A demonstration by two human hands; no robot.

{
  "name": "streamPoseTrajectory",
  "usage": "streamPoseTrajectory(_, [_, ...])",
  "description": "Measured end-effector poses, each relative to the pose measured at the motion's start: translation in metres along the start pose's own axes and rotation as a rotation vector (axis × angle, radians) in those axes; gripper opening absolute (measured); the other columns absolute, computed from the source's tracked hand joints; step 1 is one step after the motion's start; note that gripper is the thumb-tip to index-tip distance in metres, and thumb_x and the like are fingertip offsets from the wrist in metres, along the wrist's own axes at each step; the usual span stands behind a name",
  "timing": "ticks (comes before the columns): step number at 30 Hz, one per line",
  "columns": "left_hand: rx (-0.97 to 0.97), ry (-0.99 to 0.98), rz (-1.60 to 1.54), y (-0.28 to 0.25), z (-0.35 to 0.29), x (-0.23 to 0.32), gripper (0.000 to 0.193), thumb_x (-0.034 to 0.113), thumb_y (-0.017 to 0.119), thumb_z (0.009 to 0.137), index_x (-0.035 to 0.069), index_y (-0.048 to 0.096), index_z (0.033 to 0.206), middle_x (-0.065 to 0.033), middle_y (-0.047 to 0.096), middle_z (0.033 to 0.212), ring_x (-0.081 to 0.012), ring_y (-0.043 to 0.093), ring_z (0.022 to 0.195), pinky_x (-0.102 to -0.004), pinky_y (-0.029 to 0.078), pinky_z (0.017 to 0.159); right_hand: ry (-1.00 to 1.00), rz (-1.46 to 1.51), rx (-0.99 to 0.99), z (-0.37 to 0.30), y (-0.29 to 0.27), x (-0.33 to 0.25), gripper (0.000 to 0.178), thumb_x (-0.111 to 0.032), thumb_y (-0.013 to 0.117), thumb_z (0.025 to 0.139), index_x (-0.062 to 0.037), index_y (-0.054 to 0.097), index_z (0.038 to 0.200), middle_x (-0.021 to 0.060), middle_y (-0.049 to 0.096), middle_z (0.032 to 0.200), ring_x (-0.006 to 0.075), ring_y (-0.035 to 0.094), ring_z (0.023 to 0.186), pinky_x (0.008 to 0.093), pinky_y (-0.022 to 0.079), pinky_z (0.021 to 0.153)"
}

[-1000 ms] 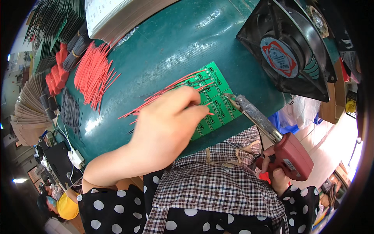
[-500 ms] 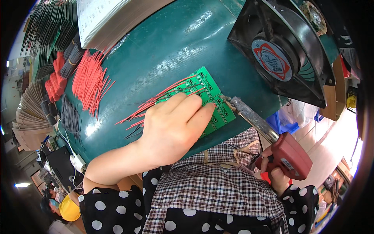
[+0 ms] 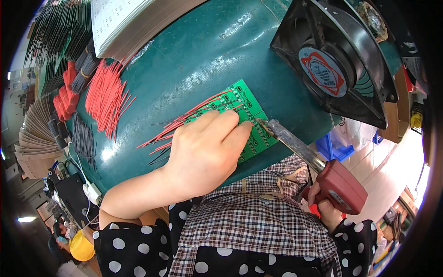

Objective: The person places wires onto circuit boards and solders them to the contacts using a soldering iron.

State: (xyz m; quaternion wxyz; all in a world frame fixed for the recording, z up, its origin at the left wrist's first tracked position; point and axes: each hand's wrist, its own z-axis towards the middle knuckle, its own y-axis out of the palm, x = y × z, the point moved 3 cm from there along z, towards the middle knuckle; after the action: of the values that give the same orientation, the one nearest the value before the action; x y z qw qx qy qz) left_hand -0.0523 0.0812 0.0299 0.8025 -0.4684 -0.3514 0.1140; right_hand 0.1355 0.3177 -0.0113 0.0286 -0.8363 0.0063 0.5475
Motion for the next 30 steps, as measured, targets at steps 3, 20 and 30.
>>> streamPoseTrajectory(3, [-0.001, 0.003, -0.001, 0.0, 0.0, 0.0, 0.021, -0.005, 0.068, 0.061, 0.0, 0.066, 0.081, -0.0051, 0.049, 0.065, -0.0205, 0.053, 0.055, -0.0318, 0.042, 0.048, 0.093, 0.144, -0.043, 0.005, 0.006, -0.012, 0.067, -0.021, 0.081, 0.066, 0.0094, 0.051, 0.117, 0.0101, 0.064, 0.091, 0.0177, 0.065, 0.073, 0.0264, 0.052, 0.066])
streamPoseTrajectory(20, [0.013, 0.007, 0.015, 0.001, -0.001, -0.001, 0.017, -0.004, 0.068, 0.063, 0.002, 0.065, 0.08, -0.0045, 0.05, 0.065, -0.0201, 0.053, 0.054, -0.0315, 0.042, 0.048, 0.062, 0.236, -0.001, 0.006, 0.013, -0.019, 0.071, -0.022, 0.082, 0.069, 0.0082, 0.045, 0.121, 0.0109, 0.062, 0.081, 0.0129, 0.06, 0.063, 0.0215, 0.046, 0.055])
streamPoseTrajectory(30, [-0.004, -0.04, -0.009, -0.005, 0.0, 0.0, 0.012, 0.002, 0.067, 0.073, 0.003, 0.062, 0.083, -0.0079, 0.058, 0.079, -0.0251, 0.06, 0.07, -0.035, 0.049, 0.059, -0.24, -0.47, -0.127, 0.0, 0.004, -0.045, 0.035, -0.018, 0.081, 0.069, 0.0003, 0.064, 0.093, 0.0076, 0.066, 0.082, 0.015, 0.062, 0.069, 0.028, 0.048, 0.059])
